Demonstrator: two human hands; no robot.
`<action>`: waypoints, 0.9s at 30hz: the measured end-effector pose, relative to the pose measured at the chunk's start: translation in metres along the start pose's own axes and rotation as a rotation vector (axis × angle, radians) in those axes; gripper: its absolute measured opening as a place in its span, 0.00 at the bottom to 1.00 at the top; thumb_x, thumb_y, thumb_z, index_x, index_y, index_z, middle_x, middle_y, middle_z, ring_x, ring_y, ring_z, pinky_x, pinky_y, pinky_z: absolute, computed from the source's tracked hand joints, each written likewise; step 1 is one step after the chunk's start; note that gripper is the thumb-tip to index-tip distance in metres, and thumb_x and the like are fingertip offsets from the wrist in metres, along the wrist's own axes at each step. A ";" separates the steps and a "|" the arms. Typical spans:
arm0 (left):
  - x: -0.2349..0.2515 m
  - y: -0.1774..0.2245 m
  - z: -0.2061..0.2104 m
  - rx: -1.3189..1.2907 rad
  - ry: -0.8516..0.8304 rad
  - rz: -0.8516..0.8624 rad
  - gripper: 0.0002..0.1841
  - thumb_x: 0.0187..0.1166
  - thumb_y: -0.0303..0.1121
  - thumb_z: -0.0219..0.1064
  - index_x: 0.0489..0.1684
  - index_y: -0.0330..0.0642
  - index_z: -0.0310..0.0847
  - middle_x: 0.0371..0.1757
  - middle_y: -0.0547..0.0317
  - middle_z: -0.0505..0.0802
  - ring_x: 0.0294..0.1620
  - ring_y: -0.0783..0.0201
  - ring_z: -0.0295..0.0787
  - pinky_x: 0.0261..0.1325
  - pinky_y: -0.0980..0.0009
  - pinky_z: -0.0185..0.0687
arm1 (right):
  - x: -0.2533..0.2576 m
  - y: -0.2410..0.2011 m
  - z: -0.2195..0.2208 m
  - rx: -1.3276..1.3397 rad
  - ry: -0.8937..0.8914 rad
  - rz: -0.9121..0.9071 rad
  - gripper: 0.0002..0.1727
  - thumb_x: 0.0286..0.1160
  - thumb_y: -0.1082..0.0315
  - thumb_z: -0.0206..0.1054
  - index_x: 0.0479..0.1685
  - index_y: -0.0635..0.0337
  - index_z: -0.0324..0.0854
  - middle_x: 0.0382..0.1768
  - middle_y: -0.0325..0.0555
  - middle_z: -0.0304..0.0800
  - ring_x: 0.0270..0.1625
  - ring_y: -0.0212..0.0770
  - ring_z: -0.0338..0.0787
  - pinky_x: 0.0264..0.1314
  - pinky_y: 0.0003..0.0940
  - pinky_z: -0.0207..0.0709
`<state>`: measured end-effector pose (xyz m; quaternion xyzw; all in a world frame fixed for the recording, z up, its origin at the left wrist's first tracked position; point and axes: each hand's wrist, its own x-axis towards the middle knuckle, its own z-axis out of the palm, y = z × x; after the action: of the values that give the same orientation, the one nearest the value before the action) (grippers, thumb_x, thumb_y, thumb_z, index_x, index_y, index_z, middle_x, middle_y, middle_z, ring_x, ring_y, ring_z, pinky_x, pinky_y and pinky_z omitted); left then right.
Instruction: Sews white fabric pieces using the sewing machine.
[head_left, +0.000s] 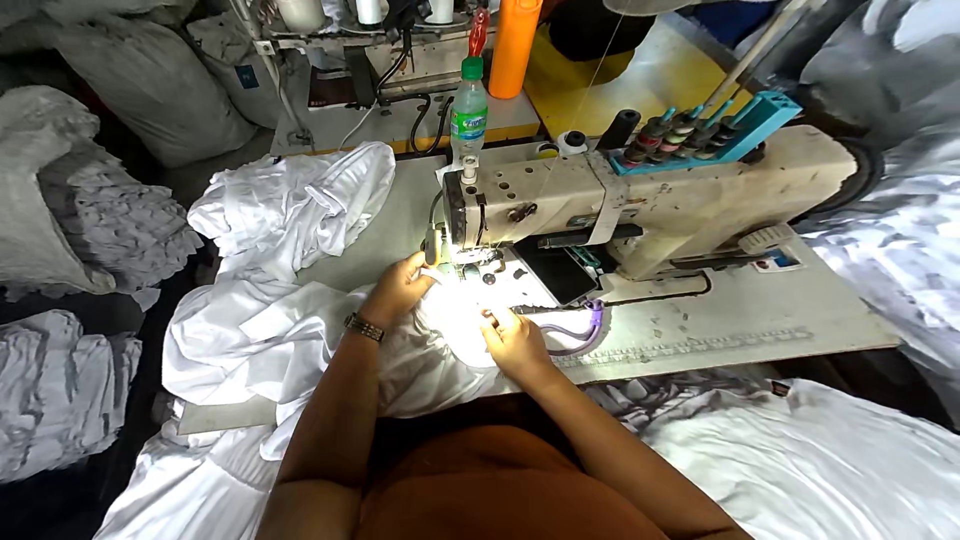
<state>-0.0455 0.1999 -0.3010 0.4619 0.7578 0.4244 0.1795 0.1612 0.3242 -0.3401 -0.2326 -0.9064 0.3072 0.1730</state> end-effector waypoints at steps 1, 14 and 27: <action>-0.001 0.006 0.000 -0.058 -0.003 -0.059 0.04 0.85 0.28 0.63 0.48 0.39 0.82 0.33 0.56 0.88 0.30 0.67 0.83 0.37 0.66 0.80 | 0.000 -0.003 -0.002 -0.020 -0.023 0.023 0.19 0.81 0.61 0.57 0.60 0.61 0.87 0.32 0.49 0.93 0.35 0.49 0.93 0.44 0.50 0.85; 0.073 -0.044 0.047 0.477 0.009 -0.063 0.21 0.76 0.43 0.72 0.58 0.36 0.86 0.58 0.41 0.92 0.65 0.47 0.88 0.72 0.47 0.79 | -0.008 -0.001 0.018 -0.407 0.113 -0.131 0.15 0.78 0.65 0.60 0.43 0.55 0.95 0.24 0.49 0.92 0.27 0.51 0.94 0.25 0.49 0.84; 0.078 -0.044 0.047 0.474 0.019 -0.045 0.20 0.76 0.43 0.71 0.56 0.35 0.86 0.56 0.40 0.92 0.63 0.47 0.89 0.69 0.47 0.79 | -0.006 -0.005 0.018 -0.437 0.135 -0.108 0.16 0.79 0.63 0.59 0.37 0.58 0.94 0.24 0.49 0.92 0.27 0.51 0.94 0.27 0.48 0.84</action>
<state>-0.0781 0.2792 -0.3544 0.4700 0.8480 0.2350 0.0684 0.1565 0.3091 -0.3518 -0.2358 -0.9488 0.0780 0.1949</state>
